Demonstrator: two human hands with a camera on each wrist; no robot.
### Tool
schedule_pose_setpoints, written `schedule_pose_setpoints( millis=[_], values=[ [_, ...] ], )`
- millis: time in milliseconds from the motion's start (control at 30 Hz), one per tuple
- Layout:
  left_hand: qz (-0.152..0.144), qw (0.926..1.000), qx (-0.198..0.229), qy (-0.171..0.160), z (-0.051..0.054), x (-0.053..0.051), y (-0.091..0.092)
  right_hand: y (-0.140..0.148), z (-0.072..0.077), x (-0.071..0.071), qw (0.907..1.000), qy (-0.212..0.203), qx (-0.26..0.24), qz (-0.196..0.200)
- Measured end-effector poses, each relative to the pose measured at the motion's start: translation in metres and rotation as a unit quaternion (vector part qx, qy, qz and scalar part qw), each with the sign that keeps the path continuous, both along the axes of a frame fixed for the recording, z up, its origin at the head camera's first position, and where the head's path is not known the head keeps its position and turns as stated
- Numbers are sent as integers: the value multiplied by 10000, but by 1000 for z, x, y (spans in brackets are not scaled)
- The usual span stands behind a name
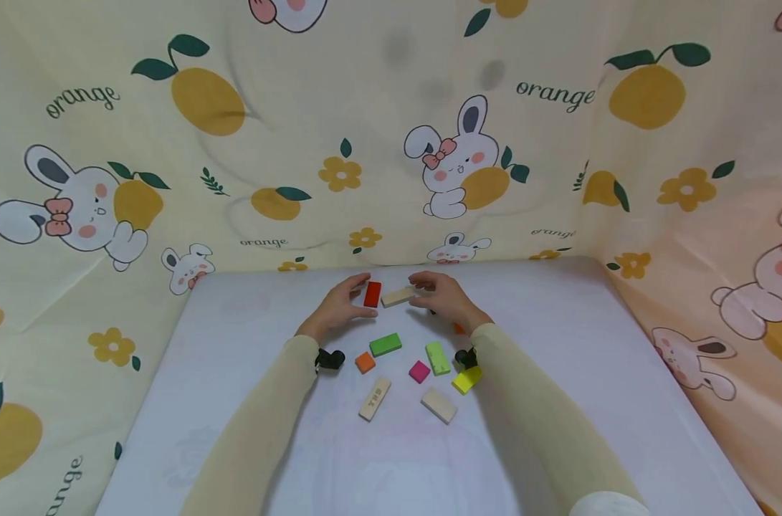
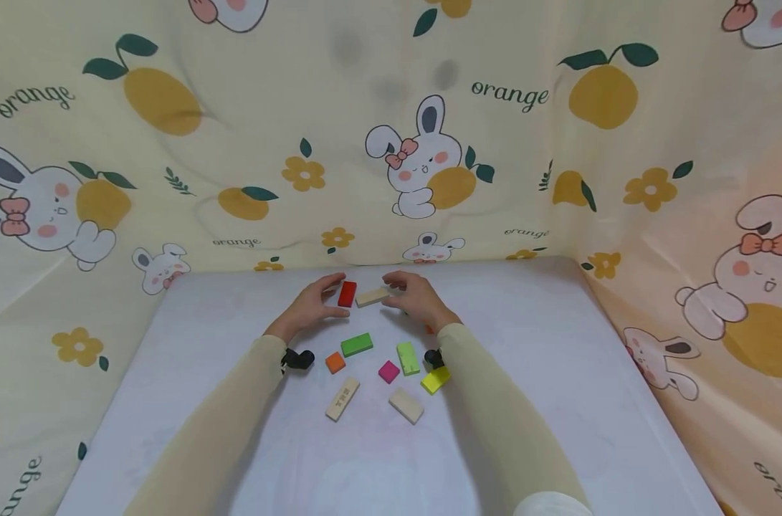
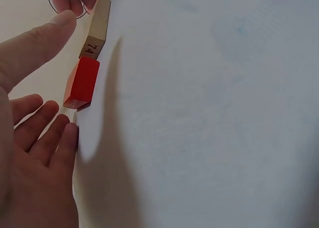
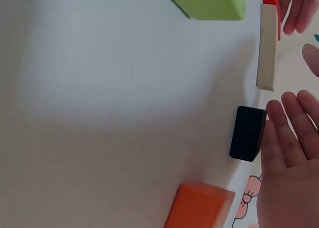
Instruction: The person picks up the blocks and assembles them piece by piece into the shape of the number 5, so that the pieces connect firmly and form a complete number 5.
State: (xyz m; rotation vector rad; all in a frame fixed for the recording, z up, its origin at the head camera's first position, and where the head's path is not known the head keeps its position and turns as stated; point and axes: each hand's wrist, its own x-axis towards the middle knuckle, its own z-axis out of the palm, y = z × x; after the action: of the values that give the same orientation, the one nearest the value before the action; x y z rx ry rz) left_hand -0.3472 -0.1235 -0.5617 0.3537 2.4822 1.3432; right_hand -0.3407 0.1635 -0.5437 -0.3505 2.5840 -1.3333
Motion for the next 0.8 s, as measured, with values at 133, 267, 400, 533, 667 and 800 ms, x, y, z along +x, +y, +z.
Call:
schedule_pose_setpoints(
  millis=[133, 267, 400, 533, 667, 800],
  values=[
    [30, 10000, 20, 33, -3, -3, 0, -4, -2, 0, 10000, 9, 78, 9],
    [162, 9999, 36, -4, -10, -1, 1, -7, -5, -1, 9998, -23, 181, -25],
    [344, 9994, 20, 37, -13, 2, 3, -9, -7, -2, 9998, -65, 184, -101],
    [419, 9989, 81, 207, -14, 3, 5, -11, -8, -4, 9996, -105, 110, -233],
    [437, 9984, 97, 350, -15, 3, 5, -12, -9, -7, 9993, -174, 117, -318],
    [490, 9977, 69, 452, -15, 3, 5, -13, -12, -11, 9989, -202, 287, -312]
  ],
)
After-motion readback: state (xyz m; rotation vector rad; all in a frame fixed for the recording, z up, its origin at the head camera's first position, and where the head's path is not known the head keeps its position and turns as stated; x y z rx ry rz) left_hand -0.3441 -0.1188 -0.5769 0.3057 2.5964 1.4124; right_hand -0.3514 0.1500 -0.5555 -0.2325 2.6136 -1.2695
